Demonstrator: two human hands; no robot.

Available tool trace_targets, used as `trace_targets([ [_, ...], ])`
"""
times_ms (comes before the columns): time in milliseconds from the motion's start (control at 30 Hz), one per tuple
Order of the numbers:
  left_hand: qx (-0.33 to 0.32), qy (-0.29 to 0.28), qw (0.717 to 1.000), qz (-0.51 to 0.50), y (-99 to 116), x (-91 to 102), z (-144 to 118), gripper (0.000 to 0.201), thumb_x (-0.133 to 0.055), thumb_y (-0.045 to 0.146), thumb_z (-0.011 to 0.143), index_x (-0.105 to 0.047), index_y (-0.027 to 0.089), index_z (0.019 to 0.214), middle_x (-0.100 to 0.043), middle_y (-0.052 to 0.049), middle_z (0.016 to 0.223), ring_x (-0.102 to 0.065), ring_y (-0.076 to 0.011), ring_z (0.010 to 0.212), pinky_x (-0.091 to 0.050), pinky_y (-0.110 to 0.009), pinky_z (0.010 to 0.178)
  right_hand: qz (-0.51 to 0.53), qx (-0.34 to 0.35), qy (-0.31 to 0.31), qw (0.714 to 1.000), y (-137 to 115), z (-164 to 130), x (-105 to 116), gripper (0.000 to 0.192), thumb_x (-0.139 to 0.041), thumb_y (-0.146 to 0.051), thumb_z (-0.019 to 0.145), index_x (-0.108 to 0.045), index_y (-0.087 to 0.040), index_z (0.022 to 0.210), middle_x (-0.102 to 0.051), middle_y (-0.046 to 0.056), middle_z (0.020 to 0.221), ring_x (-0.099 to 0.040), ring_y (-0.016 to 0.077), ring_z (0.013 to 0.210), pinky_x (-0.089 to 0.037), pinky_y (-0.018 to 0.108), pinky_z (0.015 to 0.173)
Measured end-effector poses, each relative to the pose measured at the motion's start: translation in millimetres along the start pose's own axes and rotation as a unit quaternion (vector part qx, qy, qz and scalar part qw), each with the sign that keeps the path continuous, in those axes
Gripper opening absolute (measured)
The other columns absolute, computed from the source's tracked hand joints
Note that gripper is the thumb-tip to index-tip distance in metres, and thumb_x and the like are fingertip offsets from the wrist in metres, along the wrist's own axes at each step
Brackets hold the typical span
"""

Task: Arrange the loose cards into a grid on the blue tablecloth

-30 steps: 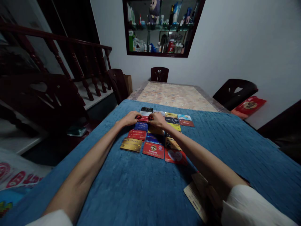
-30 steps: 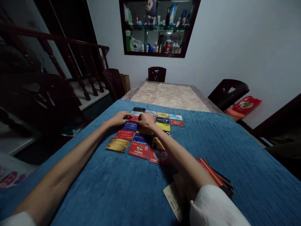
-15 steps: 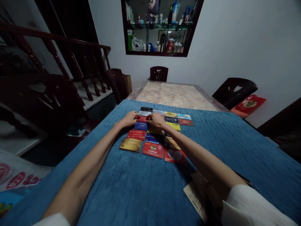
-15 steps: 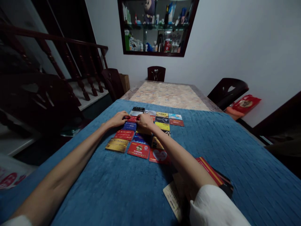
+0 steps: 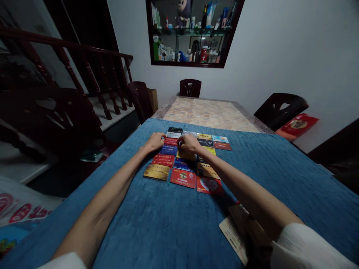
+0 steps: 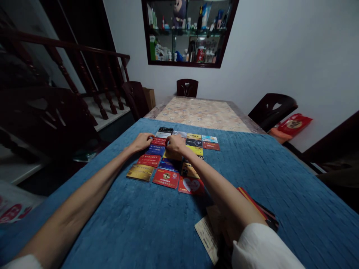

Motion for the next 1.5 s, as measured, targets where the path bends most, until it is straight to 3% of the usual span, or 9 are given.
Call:
trace_targets([
  [333,0.018,-0.004,1.0,0.009,3.3,1.2,-3.4,0.037,-0.05,0.017,0.081,-0.077,0.016,0.106,-0.077,-0.01,0.092,-0.071,-0.0229,0.089,-0.051,-0.027,0.085,0.009,0.014,0.0,1.0,-5.8,2.2,-1.3,0.032,-0.062,-0.024,0.08,-0.076,-0.025,0.108,-0.076,0.006,0.107,-0.068,0.0234,0.102,-0.047,0.025,0.079],
  [833,0.026,0.002,1.0,-0.013,-1.0,0.1,-2.9,0.033,-0.054,0.019,0.079,-0.078,0.015,0.101,-0.076,-0.008,0.086,-0.07,-0.0212,0.083,-0.052,-0.026,0.082,0.007,0.022,0.015,1.0,-8.4,-0.5,-2.4,0.032,-0.059,-0.018,0.081,-0.076,-0.024,0.108,-0.077,0.008,0.105,-0.069,0.024,0.102,-0.048,0.026,0.079],
  [1100,0.016,-0.022,0.999,-0.023,-1.9,2.7,-3.6,0.032,-0.059,0.027,0.079,-0.078,0.014,0.101,-0.075,-0.005,0.079,-0.068,-0.0188,0.074,-0.052,-0.025,0.074,0.015,0.023,0.01,1.0,-7.8,-0.2,0.4,0.033,-0.061,-0.018,0.079,-0.076,-0.025,0.108,-0.077,0.005,0.104,-0.069,0.0218,0.1,-0.047,0.023,0.077],
  [1500,0.009,-0.021,1.0,-0.014,-2.0,0.1,-2.5,0.031,-0.059,0.027,0.081,-0.078,0.014,0.103,-0.075,-0.006,0.084,-0.067,-0.0192,0.079,-0.051,-0.026,0.078,0.001,0.026,0.013,1.0,-7.7,3.7,-1.9,0.031,-0.06,-0.021,0.082,-0.076,-0.023,0.108,-0.077,0.008,0.105,-0.069,0.0229,0.1,-0.048,0.024,0.081],
])
Point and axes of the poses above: each hand's wrist, its own z-axis towards the middle knuckle, its own x-axis out of the back of the hand, y = z × x, the point moved 3 cm from there along z, towards the middle knuckle
